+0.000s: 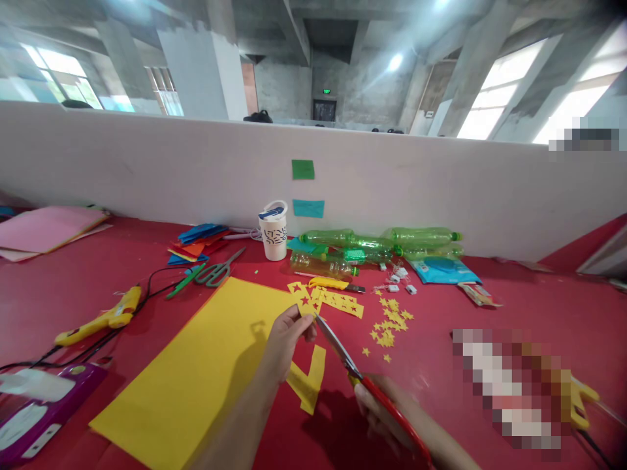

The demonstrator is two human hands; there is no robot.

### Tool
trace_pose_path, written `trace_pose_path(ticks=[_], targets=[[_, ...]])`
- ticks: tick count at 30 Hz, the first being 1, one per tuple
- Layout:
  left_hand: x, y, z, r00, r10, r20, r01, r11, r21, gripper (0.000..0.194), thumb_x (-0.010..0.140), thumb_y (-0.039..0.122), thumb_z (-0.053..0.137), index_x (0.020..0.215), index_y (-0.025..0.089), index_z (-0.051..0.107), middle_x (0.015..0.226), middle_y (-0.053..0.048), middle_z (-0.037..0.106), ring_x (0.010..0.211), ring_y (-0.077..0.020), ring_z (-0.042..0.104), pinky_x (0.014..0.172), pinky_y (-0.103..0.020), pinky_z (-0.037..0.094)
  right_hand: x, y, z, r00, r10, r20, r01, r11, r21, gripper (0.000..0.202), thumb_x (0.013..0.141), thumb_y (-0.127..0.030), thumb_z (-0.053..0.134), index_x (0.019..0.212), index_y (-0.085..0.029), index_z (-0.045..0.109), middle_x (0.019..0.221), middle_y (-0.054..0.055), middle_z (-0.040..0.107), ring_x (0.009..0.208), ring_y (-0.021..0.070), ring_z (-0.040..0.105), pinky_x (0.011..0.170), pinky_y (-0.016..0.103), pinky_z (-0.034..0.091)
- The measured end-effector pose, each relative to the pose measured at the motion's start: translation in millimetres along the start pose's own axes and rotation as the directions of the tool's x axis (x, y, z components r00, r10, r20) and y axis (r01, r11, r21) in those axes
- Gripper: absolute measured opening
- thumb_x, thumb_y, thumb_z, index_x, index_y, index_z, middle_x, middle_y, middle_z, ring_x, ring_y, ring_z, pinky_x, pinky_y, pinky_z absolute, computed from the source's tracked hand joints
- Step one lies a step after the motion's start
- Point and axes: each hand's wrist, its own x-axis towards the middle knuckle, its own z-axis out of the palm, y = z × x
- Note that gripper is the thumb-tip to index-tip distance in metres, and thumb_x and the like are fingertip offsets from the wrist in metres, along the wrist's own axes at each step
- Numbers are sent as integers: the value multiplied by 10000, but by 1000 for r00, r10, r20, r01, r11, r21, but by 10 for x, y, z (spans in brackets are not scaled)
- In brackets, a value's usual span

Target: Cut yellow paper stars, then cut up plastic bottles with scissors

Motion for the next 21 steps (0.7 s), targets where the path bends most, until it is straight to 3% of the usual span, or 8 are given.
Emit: trace_pose_path(ticks=[11, 17, 21], targets=[[12, -19, -41, 1000, -5, 23, 6, 1000, -22, 118, 765, 255, 577, 711, 150, 574, 534, 22, 549, 502, -88, 465, 530, -215, 365, 3, 11, -6, 999, -43, 19, 43, 999, 3, 500, 769, -681, 452, 647, -200, 390, 460, -98, 303, 362, 37, 282, 344, 155, 240], [11, -14, -71, 998, -7, 67, 9, 1000, -30, 121, 790, 243, 564, 721, 144, 575, 552, 18, 551, 517, -85, 475, 535, -212, 370, 12, 9, -2, 1000, -28, -5, 28, 999, -30, 515, 763, -693, 446, 645, -196, 382, 510, -72, 369, 397, 43, 345, 363, 155, 275], [6, -18, -40, 998, -19, 62, 22, 999, -49, 133, 784, 256, 566, 716, 142, 567, 567, 10, 560, 515, -91, 477, 524, -220, 369, 6, -15, 24, 999, -37, -38, 37, 999, -23, 512, 766, -688, 444, 633, -198, 375, 489, -84, 337, 409, 49, 338, 411, 168, 317]])
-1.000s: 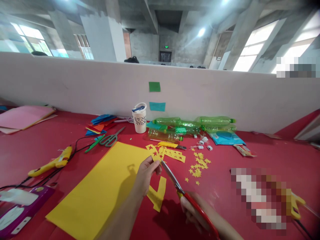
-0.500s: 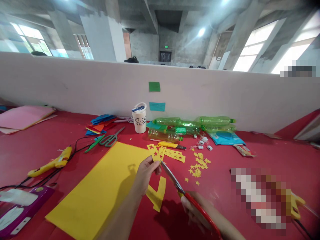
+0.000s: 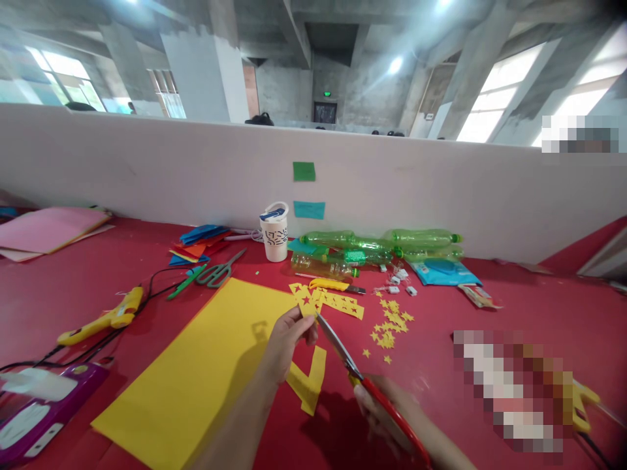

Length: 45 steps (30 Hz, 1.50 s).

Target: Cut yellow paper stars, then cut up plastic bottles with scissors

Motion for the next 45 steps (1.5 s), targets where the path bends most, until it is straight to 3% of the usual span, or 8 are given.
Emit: trace_pose_path(ticks=[10, 18, 24, 30, 45], targets=[[11, -57, -39, 1000, 16, 7, -15, 999, -38, 155, 799, 243, 561, 672, 163, 521, 599, 21, 560, 551, -86, 482, 562, -216, 376, 8, 14, -11, 1000, -6, 17, 6, 1000, -6, 509, 760, -688, 459, 634, -204, 361, 528, -73, 345, 433, 60, 336, 415, 170, 317], [28, 30, -129, 999, -24, 45, 19, 994, 105, 158, 773, 230, 575, 638, 159, 531, 509, 32, 543, 508, -79, 448, 549, -211, 355, -7, 45, -85, 996, 45, 71, -41, 998, -51, 525, 742, -719, 441, 669, -201, 397, 535, -66, 358, 447, 68, 354, 391, 154, 309], [18, 88, -88, 999, -46, 10, 45, 991, 129, 191, 721, 213, 589, 565, 167, 489, 455, 41, 520, 455, -79, 426, 509, -215, 340, 27, 159, -69, 1000, 6, 13, -5, 996, -88, 485, 787, -664, 443, 698, -187, 440, 526, -62, 399, 428, 64, 369, 371, 149, 293], [16, 80, -105, 999, -48, 18, 46, 991, 128, 194, 723, 211, 589, 565, 166, 487, 457, 42, 521, 456, -77, 432, 507, -210, 336, 2, 50, -86, 996, 3, 92, 2, 999, -48, 476, 797, -651, 443, 681, -191, 403, 527, -80, 346, 441, 53, 334, 423, 164, 294], [27, 73, -145, 995, -85, 51, 78, 990, 118, 169, 726, 211, 587, 581, 160, 518, 459, 40, 522, 452, -74, 428, 504, -207, 332, 6, 35, -78, 998, -28, 56, 33, 996, -83, 471, 787, -626, 476, 612, -196, 402, 476, -74, 361, 392, 74, 394, 369, 171, 306]])
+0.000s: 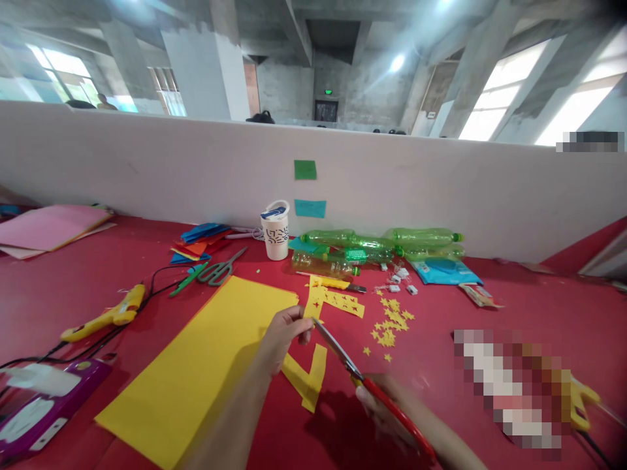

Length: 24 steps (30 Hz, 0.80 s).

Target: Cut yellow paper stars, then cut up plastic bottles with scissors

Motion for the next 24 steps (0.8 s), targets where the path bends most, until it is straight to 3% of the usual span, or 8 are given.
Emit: trace_pose_path(ticks=[9, 14, 24], targets=[[-5, 17, 1, 1000, 2, 4, -2, 1000, 8, 176, 730, 208, 580, 576, 161, 509, 460, 38, 518, 458, -77, 420, 506, -208, 326, -17, -71, 2, 1000, 28, 8, -28, 1000, -12, 478, 785, -639, 476, 629, -195, 393, 489, -80, 338, 385, 58, 366, 365, 161, 288], [-8, 5, 2, 998, 64, -8, -63, 995, 80, 212, 764, 239, 550, 569, 164, 509, 497, 15, 553, 497, -96, 455, 548, -228, 369, -17, -61, 7, 1000, 21, 2, -21, 1000, -3, 490, 782, -659, 463, 632, -201, 372, 539, -68, 353, 440, 66, 392, 411, 166, 313], [-25, -57, 70, 992, 127, -29, -121, 982, 144, 227, 813, 277, 527, 617, 162, 538, 507, 23, 552, 513, -96, 476, 568, -226, 376, 15, 93, 19, 1000, -2, 12, 1, 996, 84, 452, 810, -625, 453, 682, -195, 402, 510, -86, 345, 413, 48, 299, 380, 159, 252]])
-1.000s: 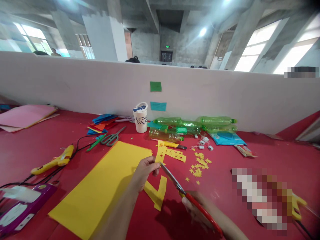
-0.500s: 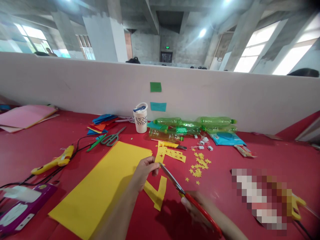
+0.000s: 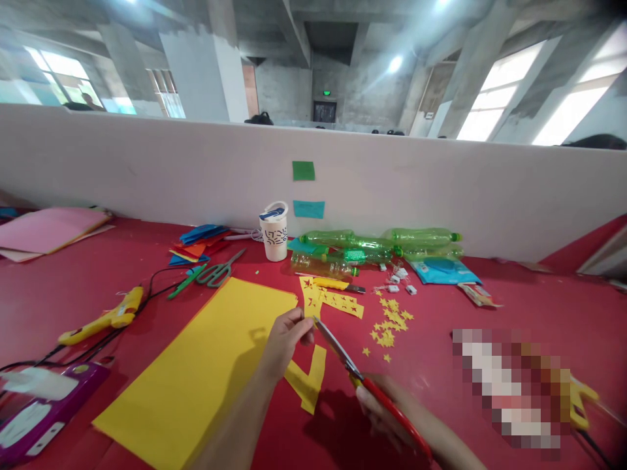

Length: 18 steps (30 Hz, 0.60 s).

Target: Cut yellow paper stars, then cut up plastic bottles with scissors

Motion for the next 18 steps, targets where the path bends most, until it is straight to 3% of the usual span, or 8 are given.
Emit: trace_pose_path(ticks=[8, 13, 18], targets=[[-31, 6, 76, 999, 22, -44, -23, 1000, -20, 221, 819, 299, 527, 649, 162, 558, 539, 21, 538, 541, -104, 496, 569, -231, 386, 0, -6, 34, 1000, -11, 28, 9, 997, 71, 450, 816, -635, 435, 703, -199, 413, 468, -104, 317, 358, 44, 262, 326, 152, 227], [-39, 0, 101, 998, 20, -64, -23, 999, -37, 233, 806, 294, 541, 614, 161, 549, 535, 18, 534, 536, -108, 500, 566, -240, 385, -43, -139, 62, 1000, -7, 23, 5, 997, 72, 457, 812, -631, 445, 698, -189, 423, 474, -99, 332, 381, 44, 292, 360, 151, 259], [-31, -41, 107, 997, 17, -73, -22, 997, -69, 223, 806, 296, 541, 632, 159, 557, 537, 18, 534, 538, -108, 495, 566, -240, 382, -15, -112, 90, 999, 36, -25, -35, 998, 49, 527, 760, -706, 425, 677, -185, 427, 485, -82, 391, 385, 51, 347, 370, 160, 297]])
